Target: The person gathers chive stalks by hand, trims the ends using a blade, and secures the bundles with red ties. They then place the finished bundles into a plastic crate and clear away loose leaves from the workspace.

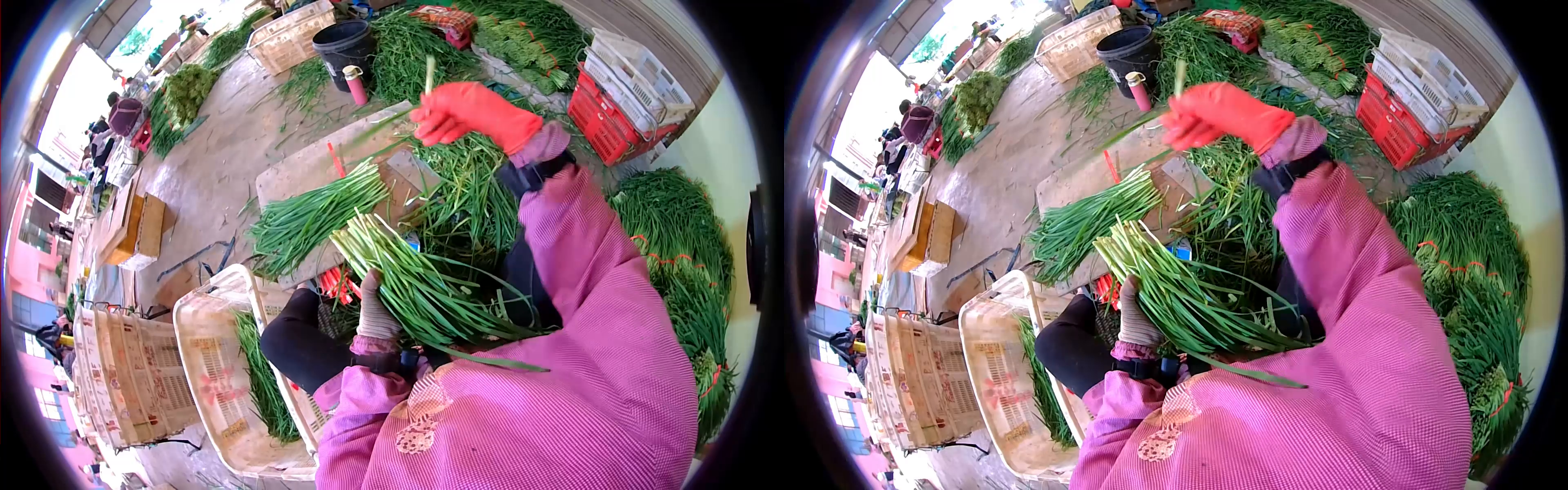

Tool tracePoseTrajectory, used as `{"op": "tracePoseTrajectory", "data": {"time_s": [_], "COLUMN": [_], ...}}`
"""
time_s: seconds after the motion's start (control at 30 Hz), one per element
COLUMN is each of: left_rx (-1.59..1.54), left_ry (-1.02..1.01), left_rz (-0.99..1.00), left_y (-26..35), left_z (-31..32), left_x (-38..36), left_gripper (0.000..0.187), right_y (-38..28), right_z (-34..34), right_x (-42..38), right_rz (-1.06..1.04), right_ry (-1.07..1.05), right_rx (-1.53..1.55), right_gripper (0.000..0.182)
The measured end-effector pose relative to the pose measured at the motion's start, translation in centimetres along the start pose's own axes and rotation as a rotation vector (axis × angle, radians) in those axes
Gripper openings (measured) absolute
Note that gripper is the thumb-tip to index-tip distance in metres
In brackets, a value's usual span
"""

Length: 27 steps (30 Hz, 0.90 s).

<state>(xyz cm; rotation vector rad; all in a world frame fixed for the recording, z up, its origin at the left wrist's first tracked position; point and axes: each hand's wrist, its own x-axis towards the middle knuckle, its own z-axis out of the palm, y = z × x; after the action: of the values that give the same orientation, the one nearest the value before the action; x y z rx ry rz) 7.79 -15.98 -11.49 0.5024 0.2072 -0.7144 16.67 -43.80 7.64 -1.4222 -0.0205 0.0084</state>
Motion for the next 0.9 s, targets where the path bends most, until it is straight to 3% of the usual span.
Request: {"op": "tracePoseTrajectory", "data": {"time_s": [0.17,0.23,0.27,0.3,0.33,0.43,0.53,0.6,0.63,0.87,0.9], "left_rx": [-0.019,-0.021,-0.029,-0.042,-0.033,0.011,0.05,0.021,-0.012,0.006,0.004], "left_ry": [-0.076,-0.027,-0.035,-0.027,-0.015,-0.038,-0.016,-0.036,-0.03,-0.09,-0.124], "left_rz": [0.03,0.007,-0.002,-0.018,-0.019,-0.032,0.003,0.032,0.031,0.034,0.01], "left_y": [0.1,0.1,0.2,0.2,0.1,0.1,0.1,0.1,0.1,0.0,0.2], "left_z": [0.6,0.0,0.3,0.6,0.3,0.8,0.4,1.3,0.9,0.3,0.1], "left_x": [0.1,0.0,0.1,0.1,0.0,-0.6,-0.7,-1.0,-0.8,-0.4,-0.4], "left_gripper": [0.06,0.059,0.059,0.061,0.064,0.065,0.065,0.064,0.064,0.069,0.07], "right_y": [5.1,7.0,6.1,6.2,6.8,10.7,11.4,10.4,10.6,10.7,10.6], "right_z": [-1.8,1.4,4.5,6.2,7.4,8.2,7.4,6.4,5.9,5.4,5.4], "right_x": [-0.8,-3.1,-4.9,-6.0,-6.9,-6.5,-5.3,-5.1,-4.8,-4.9,-4.7], "right_rz": [-0.322,-0.143,0.163,0.185,0.045,-0.084,-0.036,0.267,0.296,0.275,0.292], "right_ry": [0.277,-0.24,-0.252,-0.332,-0.348,-0.336,-0.329,-0.367,-0.374,-0.342,-0.316], "right_rx": [-1.483,-0.782,-0.593,-0.788,-0.996,-1.112,-1.046,-0.606,-0.517,-0.508,-0.391], "right_gripper": [0.037,0.037,0.035,0.039,0.045,0.048,0.039,0.031,0.025,0.025,0.024]}}
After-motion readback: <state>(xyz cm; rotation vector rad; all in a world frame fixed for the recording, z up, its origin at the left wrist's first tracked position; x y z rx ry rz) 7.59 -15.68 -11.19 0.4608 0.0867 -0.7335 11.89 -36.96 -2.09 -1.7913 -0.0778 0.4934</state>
